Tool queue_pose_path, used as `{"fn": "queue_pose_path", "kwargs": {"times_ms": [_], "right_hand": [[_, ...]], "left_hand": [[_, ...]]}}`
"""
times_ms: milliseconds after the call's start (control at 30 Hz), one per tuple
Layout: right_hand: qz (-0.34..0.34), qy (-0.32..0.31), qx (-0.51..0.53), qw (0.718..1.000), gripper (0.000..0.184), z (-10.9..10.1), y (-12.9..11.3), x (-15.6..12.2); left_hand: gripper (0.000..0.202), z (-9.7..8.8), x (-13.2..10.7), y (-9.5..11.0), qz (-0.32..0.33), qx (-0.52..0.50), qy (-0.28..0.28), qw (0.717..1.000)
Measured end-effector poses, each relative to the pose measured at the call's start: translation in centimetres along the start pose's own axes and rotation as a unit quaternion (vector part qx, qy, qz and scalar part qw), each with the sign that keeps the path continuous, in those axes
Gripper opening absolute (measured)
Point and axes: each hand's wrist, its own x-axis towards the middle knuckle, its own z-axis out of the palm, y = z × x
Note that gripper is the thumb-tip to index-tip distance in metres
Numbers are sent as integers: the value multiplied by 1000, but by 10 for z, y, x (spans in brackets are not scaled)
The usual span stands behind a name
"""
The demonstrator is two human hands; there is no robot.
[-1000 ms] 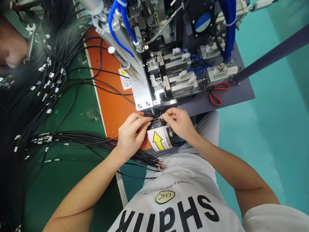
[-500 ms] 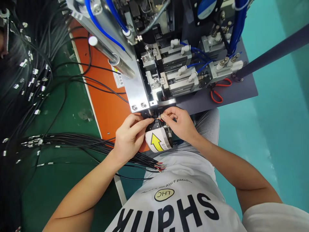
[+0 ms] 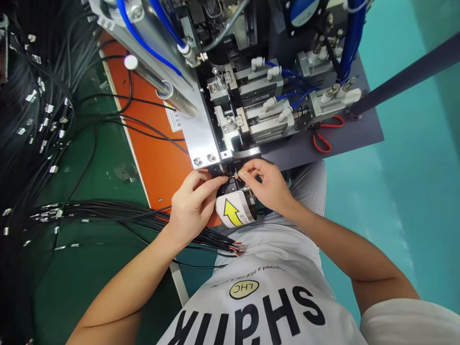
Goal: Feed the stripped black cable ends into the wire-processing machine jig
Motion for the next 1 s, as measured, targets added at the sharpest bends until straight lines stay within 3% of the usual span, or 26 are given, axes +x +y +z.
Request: {"fn": "queue_pose_path", "kwargs": {"times_ms": [500,833,1000], "right_hand": [[5,20,-5,1000,16,4,1,-2],[-39,46,-148,987,6,7,-2,-6],[-17,37,-118,992,10,5,0,-7]], "left_hand": [[34,1,-2,1,-11,12,-16,1000],[34,2,-1,1,4,59,-18,998],[33,2,-1,2,2,62,-14,998]]}}
